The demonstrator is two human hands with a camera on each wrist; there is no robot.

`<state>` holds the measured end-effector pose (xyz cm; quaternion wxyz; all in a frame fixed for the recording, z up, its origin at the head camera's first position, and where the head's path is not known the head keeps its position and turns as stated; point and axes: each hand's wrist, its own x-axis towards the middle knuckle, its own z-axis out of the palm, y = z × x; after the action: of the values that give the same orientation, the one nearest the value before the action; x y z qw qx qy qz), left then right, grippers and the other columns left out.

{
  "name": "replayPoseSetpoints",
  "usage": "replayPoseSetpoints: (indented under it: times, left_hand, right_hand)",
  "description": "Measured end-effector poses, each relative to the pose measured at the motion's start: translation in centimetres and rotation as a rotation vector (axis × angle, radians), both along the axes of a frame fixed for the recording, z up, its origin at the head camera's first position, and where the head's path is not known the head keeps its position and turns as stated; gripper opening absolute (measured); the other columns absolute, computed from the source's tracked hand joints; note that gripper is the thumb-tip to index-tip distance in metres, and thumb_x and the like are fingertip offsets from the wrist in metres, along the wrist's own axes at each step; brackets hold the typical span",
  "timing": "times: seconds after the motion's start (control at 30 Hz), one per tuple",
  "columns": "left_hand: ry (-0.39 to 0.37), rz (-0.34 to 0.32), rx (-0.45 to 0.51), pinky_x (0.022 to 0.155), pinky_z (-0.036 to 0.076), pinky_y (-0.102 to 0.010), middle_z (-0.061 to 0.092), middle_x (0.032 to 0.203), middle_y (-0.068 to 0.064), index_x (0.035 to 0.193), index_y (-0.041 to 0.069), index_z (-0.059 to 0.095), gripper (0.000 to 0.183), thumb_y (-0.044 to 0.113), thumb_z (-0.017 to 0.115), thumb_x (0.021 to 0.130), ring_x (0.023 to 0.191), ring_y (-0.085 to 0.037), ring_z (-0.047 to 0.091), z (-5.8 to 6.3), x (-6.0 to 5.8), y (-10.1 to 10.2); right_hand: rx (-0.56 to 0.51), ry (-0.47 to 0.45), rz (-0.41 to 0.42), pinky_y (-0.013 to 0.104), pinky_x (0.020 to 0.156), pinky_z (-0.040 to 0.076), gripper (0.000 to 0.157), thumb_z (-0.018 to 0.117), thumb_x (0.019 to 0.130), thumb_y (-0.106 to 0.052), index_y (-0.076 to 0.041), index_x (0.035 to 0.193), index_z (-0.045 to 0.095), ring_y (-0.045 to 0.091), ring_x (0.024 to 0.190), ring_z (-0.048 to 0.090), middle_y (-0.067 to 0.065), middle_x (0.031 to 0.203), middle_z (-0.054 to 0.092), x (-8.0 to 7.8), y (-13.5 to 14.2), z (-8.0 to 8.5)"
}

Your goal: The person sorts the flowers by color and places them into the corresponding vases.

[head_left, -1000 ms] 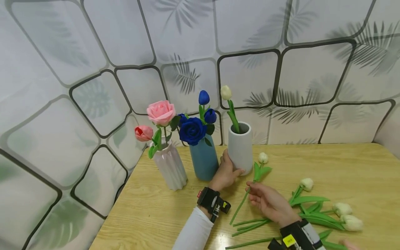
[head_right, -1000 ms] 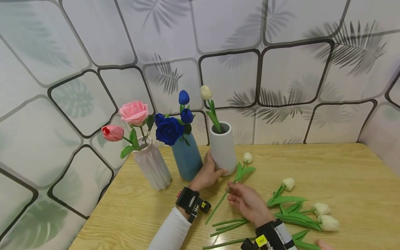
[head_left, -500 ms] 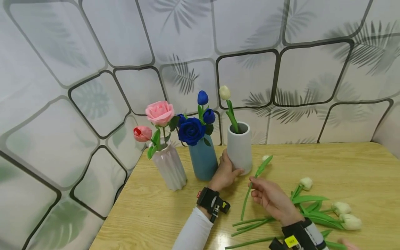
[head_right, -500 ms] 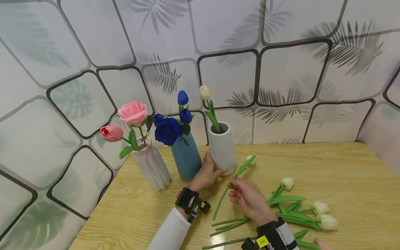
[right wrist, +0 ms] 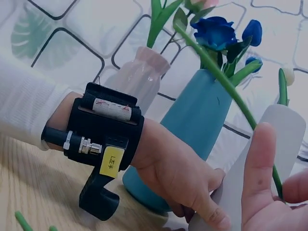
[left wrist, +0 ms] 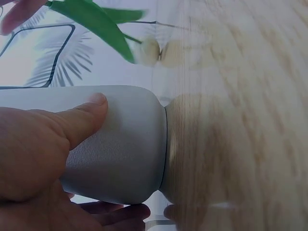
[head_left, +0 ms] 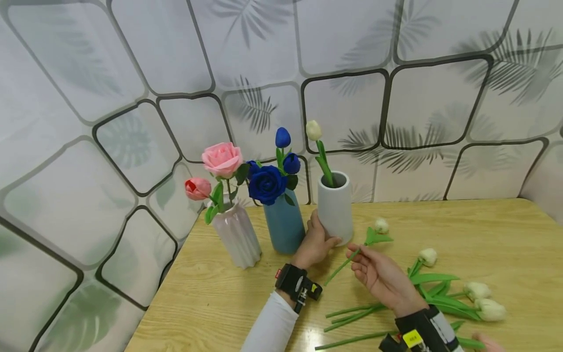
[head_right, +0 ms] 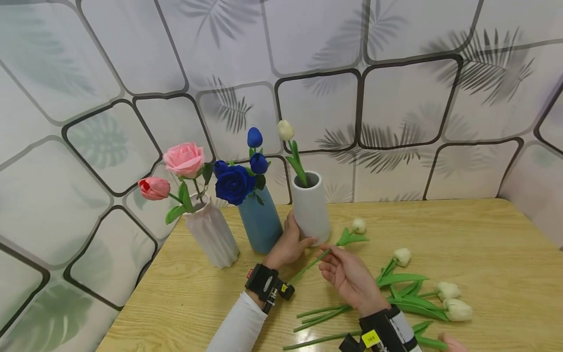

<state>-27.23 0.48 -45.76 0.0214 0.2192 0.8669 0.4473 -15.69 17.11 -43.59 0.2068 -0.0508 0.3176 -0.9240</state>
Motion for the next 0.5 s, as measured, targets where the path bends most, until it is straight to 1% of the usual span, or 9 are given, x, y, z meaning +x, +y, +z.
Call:
replayPoseSetpoints:
  times: [0.07,0.13,0.27,0.33,0.43,0.5]
  left_hand:
    - [0.005,0.001,0.003,0.107,0.04,-0.051,0.034,0.14,-0.026,0.152,0.003,0.01,0.085,0.019,0.071,0.094,0.13,-0.04,0.046,0.0,0.0,0.0]
    - [0.003,0.004,0.004,0.107,0.04,-0.051,0.034,0.14,-0.026,0.152,0.003,0.01,0.085,0.018,0.071,0.094,0.13,-0.04,0.046,0.0,0.0,0.0]
    - [-0.004,0.007,0.001,0.109,0.039,-0.049,0.034,0.14,-0.025,0.152,0.004,0.01,0.085,0.018,0.071,0.094,0.131,-0.038,0.045,0.0,-0.1,0.1]
    - [-0.007,0.008,0.004,0.109,0.039,-0.049,0.034,0.14,-0.025,0.152,0.004,0.01,0.085,0.018,0.071,0.094,0.132,-0.038,0.045,0.0,-0.1,0.1]
    - [-0.005,0.006,0.008,0.109,0.039,-0.05,0.034,0.14,-0.025,0.152,0.004,0.01,0.086,0.017,0.071,0.093,0.131,-0.038,0.045,-0.1,-0.1,0.0]
    - [0.003,0.005,0.015,0.108,0.039,-0.051,0.035,0.139,-0.026,0.151,0.003,0.01,0.086,0.017,0.072,0.093,0.13,-0.04,0.045,-0.1,0.0,0.0]
  right_hand:
    - [-0.023,0.019,0.017,0.017,0.077,0.055,0.038,0.024,0.111,-0.02,-0.006,0.118,0.059,0.009,0.083,0.068,0.005,0.104,0.066,0.1,0.0,0.2]
    - [-0.003,0.034,0.007,0.018,0.077,0.055,0.035,0.026,0.111,-0.019,-0.007,0.118,0.058,0.009,0.083,0.067,0.004,0.105,0.065,0.2,-0.1,0.4]
    - [0.105,0.05,-0.042,0.016,0.073,0.055,0.026,0.034,0.11,-0.019,-0.012,0.115,0.058,0.007,0.08,0.066,0.001,0.102,0.064,0.4,-0.4,0.9]
    - [0.153,0.05,-0.063,0.015,0.072,0.054,0.021,0.039,0.109,-0.019,-0.012,0.115,0.058,0.006,0.078,0.066,0.001,0.1,0.065,0.6,-0.5,1.1]
    - [0.229,0.052,-0.109,0.015,0.069,0.054,0.017,0.042,0.108,-0.019,-0.009,0.118,0.053,0.004,0.076,0.064,0.0,0.101,0.065,0.8,-0.8,1.3]
    - [0.299,0.041,-0.162,0.015,0.067,0.053,0.019,0.043,0.108,-0.02,-0.007,0.121,0.048,0.003,0.074,0.063,-0.001,0.102,0.064,0.8,-0.9,1.4]
